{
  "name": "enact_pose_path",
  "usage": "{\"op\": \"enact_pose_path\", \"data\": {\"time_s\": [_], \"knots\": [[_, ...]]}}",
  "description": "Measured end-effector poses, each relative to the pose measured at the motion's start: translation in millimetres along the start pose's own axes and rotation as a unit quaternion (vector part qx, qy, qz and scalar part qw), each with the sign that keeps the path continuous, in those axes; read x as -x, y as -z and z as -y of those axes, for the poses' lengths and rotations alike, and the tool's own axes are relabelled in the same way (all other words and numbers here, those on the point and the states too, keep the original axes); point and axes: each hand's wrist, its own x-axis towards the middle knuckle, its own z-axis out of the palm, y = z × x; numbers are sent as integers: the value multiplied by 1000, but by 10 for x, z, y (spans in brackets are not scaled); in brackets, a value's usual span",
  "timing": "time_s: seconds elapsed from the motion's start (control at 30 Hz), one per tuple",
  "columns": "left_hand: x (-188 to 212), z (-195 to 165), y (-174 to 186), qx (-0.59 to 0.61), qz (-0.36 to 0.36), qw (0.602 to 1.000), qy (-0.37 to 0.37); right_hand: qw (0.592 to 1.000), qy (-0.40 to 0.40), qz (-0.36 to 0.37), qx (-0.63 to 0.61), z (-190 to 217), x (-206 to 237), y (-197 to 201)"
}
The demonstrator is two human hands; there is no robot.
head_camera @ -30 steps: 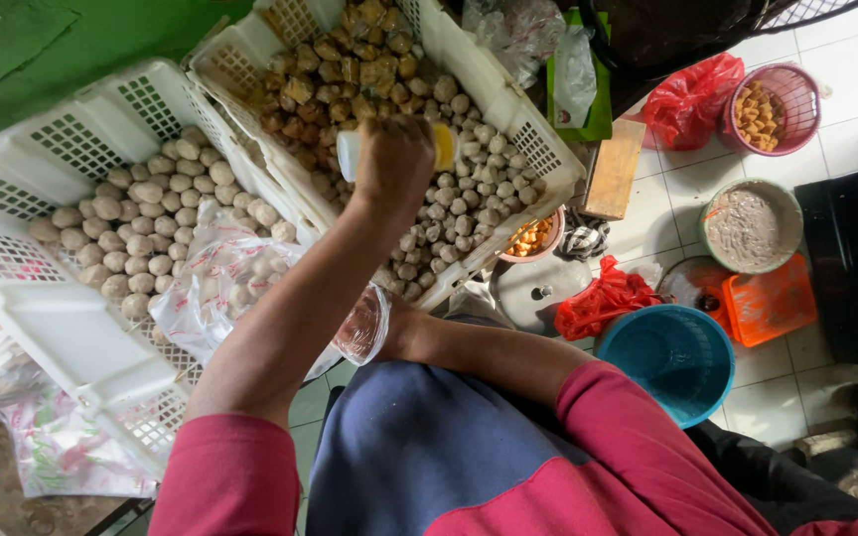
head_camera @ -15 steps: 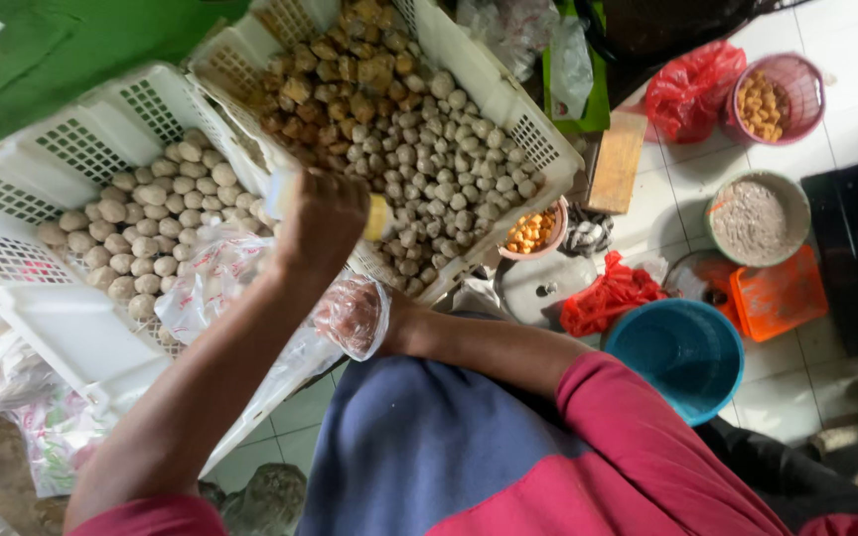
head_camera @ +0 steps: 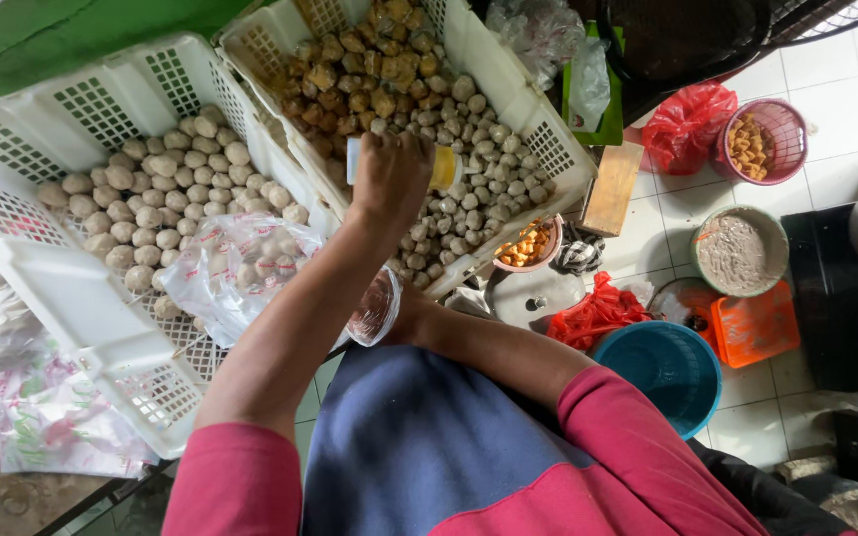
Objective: The person holds a plastic bag open and picks meatballs one at a time from a white plastic crate, placing them into the bag. They continue filling the bag from the crate of meatballs beside a second crate of fried items, occasionally adjusting the bag as it fills.
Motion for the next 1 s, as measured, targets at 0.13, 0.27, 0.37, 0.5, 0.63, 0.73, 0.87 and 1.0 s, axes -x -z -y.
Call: {"op": "enact_pose_path", "data": {"time_s": [0.13, 0.27, 0.37, 0.5, 0.63, 0.73, 0.87, 1.0], "knots": [[-69, -42, 73, -55, 16, 998, 3, 1000, -1, 1, 1, 7, 18, 39], [114, 195, 336, 141, -51, 985, 89, 1000, 4, 2, 4, -26, 17, 36], [404, 352, 579, 380, -90, 908, 153, 1000, 11, 5, 10, -65, -8, 38], [1089, 417, 890, 581, -268, 735, 224, 998, 31, 27, 49, -82, -62, 72], [2106, 613, 1106, 495, -426, 690, 310, 994, 47, 58, 86, -56, -122, 128], [2902, 726, 1077, 463, -478, 609, 431, 991, 58, 82, 91, -45, -148, 156], [4026, 978, 727, 270, -525, 537, 602, 992, 48, 98, 65, -62, -143, 147], [4933, 1265, 284, 75, -480, 492, 723, 992, 36, 102, 69, -86, -117, 114]]}}
